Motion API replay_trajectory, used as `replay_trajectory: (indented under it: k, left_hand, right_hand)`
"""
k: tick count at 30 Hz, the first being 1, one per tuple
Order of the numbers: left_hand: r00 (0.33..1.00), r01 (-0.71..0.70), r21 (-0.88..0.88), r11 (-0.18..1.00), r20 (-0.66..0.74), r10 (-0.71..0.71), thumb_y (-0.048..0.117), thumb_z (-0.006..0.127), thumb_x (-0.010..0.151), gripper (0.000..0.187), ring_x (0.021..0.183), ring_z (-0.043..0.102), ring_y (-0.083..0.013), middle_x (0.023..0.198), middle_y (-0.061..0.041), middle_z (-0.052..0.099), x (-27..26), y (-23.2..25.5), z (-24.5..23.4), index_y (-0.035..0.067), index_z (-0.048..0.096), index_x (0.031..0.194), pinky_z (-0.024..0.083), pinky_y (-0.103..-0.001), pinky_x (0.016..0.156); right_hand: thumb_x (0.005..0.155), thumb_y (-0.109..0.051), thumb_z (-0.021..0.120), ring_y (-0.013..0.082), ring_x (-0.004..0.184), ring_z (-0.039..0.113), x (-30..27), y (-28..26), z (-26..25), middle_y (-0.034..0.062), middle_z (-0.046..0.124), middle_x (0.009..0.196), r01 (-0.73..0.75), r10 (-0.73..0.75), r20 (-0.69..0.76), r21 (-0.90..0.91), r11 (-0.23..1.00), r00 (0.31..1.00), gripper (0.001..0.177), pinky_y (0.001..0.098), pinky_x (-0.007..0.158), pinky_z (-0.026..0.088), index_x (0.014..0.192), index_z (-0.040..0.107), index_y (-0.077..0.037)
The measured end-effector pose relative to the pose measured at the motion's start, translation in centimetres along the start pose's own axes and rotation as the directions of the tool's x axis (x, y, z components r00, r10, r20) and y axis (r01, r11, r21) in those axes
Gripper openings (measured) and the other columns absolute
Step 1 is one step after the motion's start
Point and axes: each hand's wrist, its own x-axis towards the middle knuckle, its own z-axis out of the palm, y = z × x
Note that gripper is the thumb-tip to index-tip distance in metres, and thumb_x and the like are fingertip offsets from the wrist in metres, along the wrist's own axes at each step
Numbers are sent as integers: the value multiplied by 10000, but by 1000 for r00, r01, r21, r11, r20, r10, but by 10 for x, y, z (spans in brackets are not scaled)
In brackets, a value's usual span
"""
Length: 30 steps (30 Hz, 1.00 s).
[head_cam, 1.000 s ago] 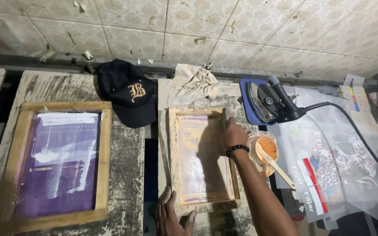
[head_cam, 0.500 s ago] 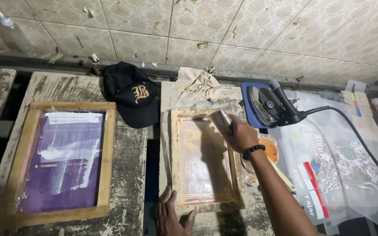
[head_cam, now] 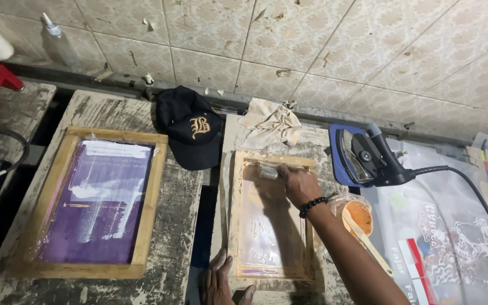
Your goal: The person uses a squeegee to spread orange ink across a screen printing frame placed over a fabric item. They repeatedly pull the ink across the mesh to ensure even coverage and occasionally use a wooden stick to adjust the ink on the squeegee.
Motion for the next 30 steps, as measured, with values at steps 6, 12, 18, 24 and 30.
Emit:
replay_trajectory:
  k: [6, 12, 18, 24, 30]
  left_hand:
    - [998, 4, -76, 997, -70, -10, 554, 793, 748, 751, 1381, 563, -279, 1477, -85, 615, 3, 10, 0, 149, 617, 1356, 477, -426, 1082]
    - [991, 31, -54, 998, -130, -38, 483, 780, 716, 701, 1325, 618, -283, 1434, -82, 659, 10, 36, -13, 137, 644, 1311, 484, -412, 1073]
    - [994, 22, 71, 997, -112, -14, 762, 640, 827, 743, 1296, 637, -259, 1403, -37, 678, -6, 8, 13, 196, 662, 1307, 504, -387, 1049]
    - [996, 64, 25, 998, -63, -63, 645, 705, 802, 714, 1304, 634, -250, 1434, -44, 660, -7, 2, 16, 176, 644, 1336, 483, -397, 1048]
    - [994, 19, -19, 1000, -104, -21, 601, 687, 824, 715, 1357, 603, -259, 1477, -75, 633, 4, 29, -4, 129, 620, 1357, 460, -398, 1081]
  right_hand:
    - [889, -656, 567, 309, 1199, 623, 23, 0, 35, 74, 505, 1484, 11, 7, 105, -177, 984, 994, 762, 427, 769, 619, 1522, 373, -278]
    - [1102, -236, 295, 110, 430, 442, 21, -7, 1, -3, 496, 588, -181, 143, 254, 134, 974, 957, 342, 235, 387, 374, 1157, 632, -224]
    - [1032, -206, 463, 255, 600, 664, -6, 8, 12, 132, 698, 777, 50, -48, -24, 70, 996, 999, 353, 373, 524, 564, 1362, 585, -217]
    - [991, -116, 550, 257, 812, 669, 31, 9, 34, 79, 698, 1213, -11, 12, 70, -22, 1000, 997, 360, 337, 475, 570, 1310, 620, -269]
    - [1061, -163, 446, 178, 467, 560, 5, 18, 2, 37, 594, 599, 173, -177, 80, 61, 983, 981, 277, 296, 422, 480, 1191, 673, -254]
